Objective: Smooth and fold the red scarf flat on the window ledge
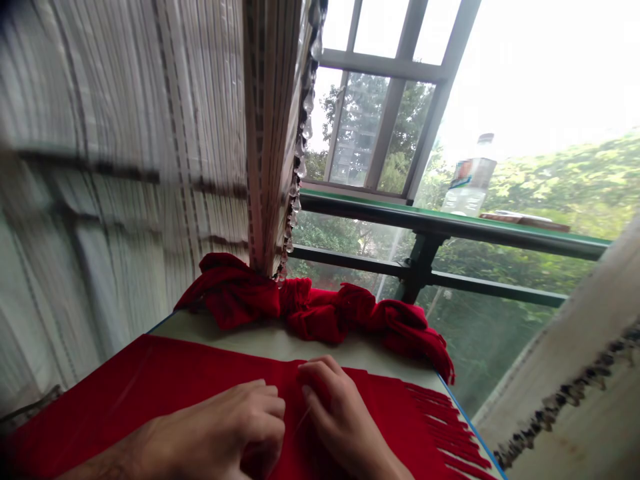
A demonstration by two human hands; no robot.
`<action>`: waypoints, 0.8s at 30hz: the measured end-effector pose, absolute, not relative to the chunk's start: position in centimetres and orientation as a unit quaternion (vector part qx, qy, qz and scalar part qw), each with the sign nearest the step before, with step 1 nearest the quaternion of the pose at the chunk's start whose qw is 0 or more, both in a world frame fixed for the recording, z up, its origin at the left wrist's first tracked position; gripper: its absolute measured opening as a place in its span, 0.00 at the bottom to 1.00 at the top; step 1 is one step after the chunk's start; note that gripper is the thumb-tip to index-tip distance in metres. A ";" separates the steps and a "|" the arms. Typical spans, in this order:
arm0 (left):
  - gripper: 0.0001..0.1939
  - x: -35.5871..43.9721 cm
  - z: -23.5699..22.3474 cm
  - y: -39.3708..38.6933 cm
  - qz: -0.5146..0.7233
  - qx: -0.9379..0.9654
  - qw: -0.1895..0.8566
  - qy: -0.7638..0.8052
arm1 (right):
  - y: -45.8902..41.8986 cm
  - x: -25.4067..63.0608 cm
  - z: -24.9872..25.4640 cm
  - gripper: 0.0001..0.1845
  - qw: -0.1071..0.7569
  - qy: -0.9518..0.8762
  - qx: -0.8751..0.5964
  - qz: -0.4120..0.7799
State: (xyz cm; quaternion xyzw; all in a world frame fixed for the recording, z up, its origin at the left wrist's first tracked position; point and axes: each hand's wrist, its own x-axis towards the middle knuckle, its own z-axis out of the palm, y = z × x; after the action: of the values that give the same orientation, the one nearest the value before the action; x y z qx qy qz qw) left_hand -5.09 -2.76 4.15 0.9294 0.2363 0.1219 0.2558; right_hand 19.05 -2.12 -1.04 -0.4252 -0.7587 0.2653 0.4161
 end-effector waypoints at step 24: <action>0.06 -6.3 2.9 1.3 0.194 0.857 0.157 0.450 | -1.6 20.1 -1.1 0.20 0.297 -0.795 -0.493 0.193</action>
State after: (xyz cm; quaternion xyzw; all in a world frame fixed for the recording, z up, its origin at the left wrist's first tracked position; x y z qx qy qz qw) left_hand -6.27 1.33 2.90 0.8573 0.4502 0.1939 0.1574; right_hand 20.08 -1.59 -1.06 -0.4930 -0.7945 0.1928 0.2974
